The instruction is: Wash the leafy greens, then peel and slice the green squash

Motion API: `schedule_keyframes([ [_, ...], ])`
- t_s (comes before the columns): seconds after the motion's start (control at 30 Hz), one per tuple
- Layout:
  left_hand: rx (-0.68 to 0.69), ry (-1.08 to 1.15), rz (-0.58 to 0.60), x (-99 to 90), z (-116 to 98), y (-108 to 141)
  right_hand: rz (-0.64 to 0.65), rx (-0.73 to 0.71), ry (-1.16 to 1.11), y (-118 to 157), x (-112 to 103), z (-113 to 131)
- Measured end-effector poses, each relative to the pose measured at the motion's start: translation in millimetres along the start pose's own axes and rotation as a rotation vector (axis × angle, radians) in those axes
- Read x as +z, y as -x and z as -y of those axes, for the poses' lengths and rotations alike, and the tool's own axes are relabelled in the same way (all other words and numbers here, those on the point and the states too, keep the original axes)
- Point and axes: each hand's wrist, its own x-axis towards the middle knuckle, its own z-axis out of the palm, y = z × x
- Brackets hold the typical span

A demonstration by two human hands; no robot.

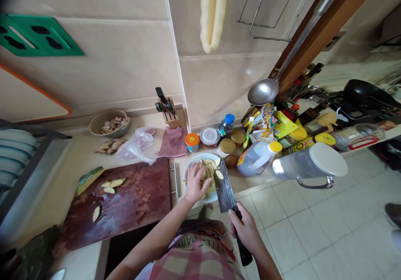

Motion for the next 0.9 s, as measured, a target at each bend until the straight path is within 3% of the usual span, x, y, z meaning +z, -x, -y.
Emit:
schedule_keyframes([
  [0.17, 0.153, -0.029, 0.071, 3.8, -19.0, -11.6, 0.043, -0.003, 0.178, 5.0, -12.1, -0.3],
  [0.3, 0.137, -0.022, 0.088, 7.9, -27.8, -18.7, 0.05, -0.009, 0.23, 9.3, -14.6, 7.0],
  [0.53, 0.138, 0.003, 0.088, -1.2, -36.3, -1.0, 0.021, -0.027, 0.294, 8.1, -19.2, 8.0],
  [0.67, 0.174, -0.011, 0.095, 3.5, -47.4, 0.1, 0.034, -0.024, 0.278, 8.0, -18.2, 8.8],
  [0.8, 0.197, -0.135, 0.174, 8.1, -46.9, -4.6, 0.018, -0.029, 0.241, 11.3, -21.5, 7.1],
  [0.9, 0.249, -0.175, 0.199, -2.9, -39.1, -2.6, 0.009, -0.005, 0.195, 14.8, -26.9, 3.4],
])
